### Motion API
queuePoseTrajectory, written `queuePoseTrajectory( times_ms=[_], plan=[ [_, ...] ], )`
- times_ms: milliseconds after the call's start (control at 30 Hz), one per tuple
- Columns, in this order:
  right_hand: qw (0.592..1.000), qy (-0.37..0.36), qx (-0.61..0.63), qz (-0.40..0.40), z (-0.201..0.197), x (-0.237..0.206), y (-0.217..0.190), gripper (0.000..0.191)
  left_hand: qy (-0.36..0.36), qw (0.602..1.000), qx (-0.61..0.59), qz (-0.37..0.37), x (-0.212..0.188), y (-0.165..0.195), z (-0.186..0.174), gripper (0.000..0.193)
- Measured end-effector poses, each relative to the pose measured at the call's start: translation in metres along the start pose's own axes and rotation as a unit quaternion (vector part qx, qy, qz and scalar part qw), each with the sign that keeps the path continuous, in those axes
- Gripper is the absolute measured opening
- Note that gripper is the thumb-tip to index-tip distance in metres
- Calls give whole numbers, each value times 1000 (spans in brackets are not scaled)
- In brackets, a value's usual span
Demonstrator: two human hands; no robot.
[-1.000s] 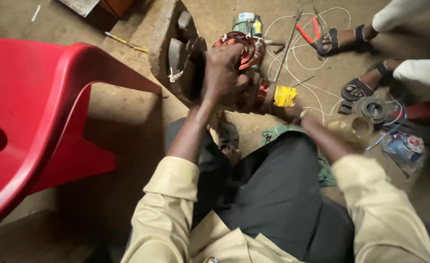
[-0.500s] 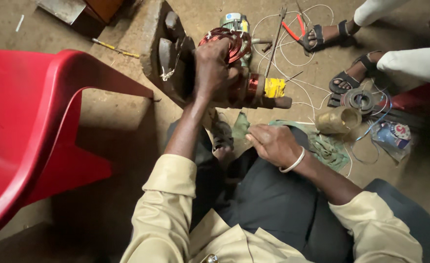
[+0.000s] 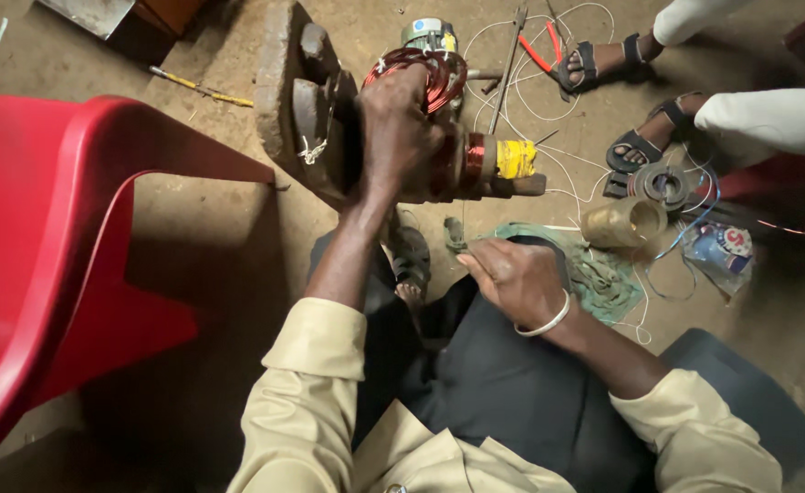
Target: The person winds copper wire around a cylindrical core using a hand-cranked winder. They then use pliers to cut the wire and secure the end.
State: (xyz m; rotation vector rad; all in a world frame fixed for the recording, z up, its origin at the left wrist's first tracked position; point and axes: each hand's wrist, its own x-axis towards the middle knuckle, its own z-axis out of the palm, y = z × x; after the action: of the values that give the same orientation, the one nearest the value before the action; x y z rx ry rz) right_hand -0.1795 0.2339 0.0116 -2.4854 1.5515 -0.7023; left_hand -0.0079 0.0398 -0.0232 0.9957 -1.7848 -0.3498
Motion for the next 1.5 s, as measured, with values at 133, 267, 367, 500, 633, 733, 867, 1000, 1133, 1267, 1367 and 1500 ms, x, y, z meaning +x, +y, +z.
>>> queuePoseTrajectory(
  times_ms=[133, 267, 367, 500, 633, 733, 867, 1000, 1133, 1267, 1367, 1500],
  plan=[
    [999, 1, -46, 19, -4, 0, -4, 15, 9, 1000, 22, 3, 2, 1, 0, 32],
    [997, -28, -60, 28, -5, 0, -2, 13, -8, 998, 53, -20, 9, 7, -3, 30],
    [997, -45, -58, 37, -3, 2, 3, 13, 10, 1000, 20, -20, 11, 13, -8, 31],
    [997, -44, -57, 34, 3, 3, 10, 14, -1, 999, 33, -41, 13, 13, -9, 34],
    [995, -61, -74, 31, 10, -1, 16, 22, 5, 999, 38, -39, 8, 6, 1, 36],
    [997, -53, -61, 15, 13, 0, 22, 23, 13, 999, 25, -31, 8, 0, 10, 36],
    [994, -75, -70, 19, 15, 8, 28, 19, 9, 999, 35, -26, 14, -6, 17, 40],
    [997, -57, -51, 5, 7, 15, 25, 19, 18, 999, 44, -26, 19, -3, 20, 36],
    [999, -32, -28, -10, 0, 23, 20, 21, 18, 998, 52, -14, 21, -4, 16, 35],
    [996, -76, -37, -15, -17, 24, 25, 15, -8, 1000, -1, 2, 18, -6, 6, 43],
    [998, -58, 25, -31, -42, 23, 42, 19, -29, 999, 9, 35, 20, -8, -3, 46],
    [996, -48, 67, -16, -75, 36, 59, 19, -67, 997, 27, 25, 27, -3, -12, 44]
  ],
)
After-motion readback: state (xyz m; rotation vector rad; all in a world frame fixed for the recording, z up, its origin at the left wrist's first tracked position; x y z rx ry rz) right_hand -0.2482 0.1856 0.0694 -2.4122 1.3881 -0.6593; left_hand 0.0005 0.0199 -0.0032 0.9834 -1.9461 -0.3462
